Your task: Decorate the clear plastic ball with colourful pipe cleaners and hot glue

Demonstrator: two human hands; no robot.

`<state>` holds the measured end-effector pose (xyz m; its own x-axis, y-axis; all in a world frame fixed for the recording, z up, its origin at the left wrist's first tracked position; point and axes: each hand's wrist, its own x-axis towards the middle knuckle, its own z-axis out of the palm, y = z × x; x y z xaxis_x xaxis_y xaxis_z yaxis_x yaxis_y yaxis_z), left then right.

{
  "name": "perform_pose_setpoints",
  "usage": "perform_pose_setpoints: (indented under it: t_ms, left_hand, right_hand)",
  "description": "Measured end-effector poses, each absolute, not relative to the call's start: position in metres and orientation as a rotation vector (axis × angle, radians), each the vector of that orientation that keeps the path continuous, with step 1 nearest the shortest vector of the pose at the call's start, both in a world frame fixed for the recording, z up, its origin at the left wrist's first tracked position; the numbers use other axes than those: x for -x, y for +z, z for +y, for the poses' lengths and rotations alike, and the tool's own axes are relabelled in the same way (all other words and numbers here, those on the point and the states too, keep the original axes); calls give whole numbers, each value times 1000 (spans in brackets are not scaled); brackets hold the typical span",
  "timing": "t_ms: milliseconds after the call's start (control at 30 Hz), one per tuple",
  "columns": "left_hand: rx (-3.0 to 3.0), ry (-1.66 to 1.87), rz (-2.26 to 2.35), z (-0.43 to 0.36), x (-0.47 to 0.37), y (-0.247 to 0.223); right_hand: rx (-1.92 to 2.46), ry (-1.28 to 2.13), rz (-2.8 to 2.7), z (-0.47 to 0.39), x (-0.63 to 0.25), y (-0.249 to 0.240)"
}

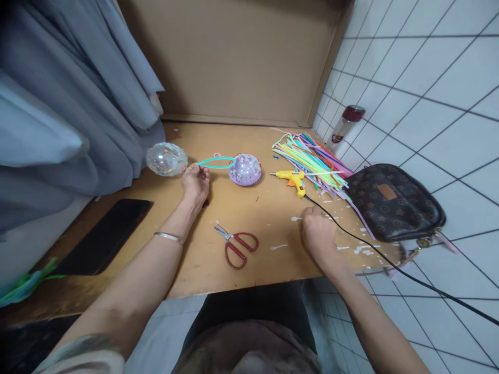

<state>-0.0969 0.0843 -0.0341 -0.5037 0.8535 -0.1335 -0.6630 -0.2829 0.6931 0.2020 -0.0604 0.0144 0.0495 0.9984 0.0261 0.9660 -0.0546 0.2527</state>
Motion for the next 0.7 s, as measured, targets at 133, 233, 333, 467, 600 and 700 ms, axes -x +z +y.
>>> perform_pose_setpoints:
  t_ms: [133,233,333,467,600,700]
  left_hand:
    - [-330,1882,866,82,90,-34]
    - [-409,1838,861,79,83,-36]
    - [-505,1809,864,77,80,-36]
    - [-541,1789,854,76,77,-35]
    - [-524,1783,838,76,76,-34]
    - [-524,1774,830,77,77,-35]
  right_hand:
    - [-2310,236,2272,-77,-226,13]
    - [-2286,-72,2743,-71,-232,12]
    - [-2435,-101,2839,-53,-242,17]
    - [-2635,455,2508,-30,-266,29]
    - [-2630,595,1948,-22,-282,39]
    - [-2589,729,1893,-25,-277,48]
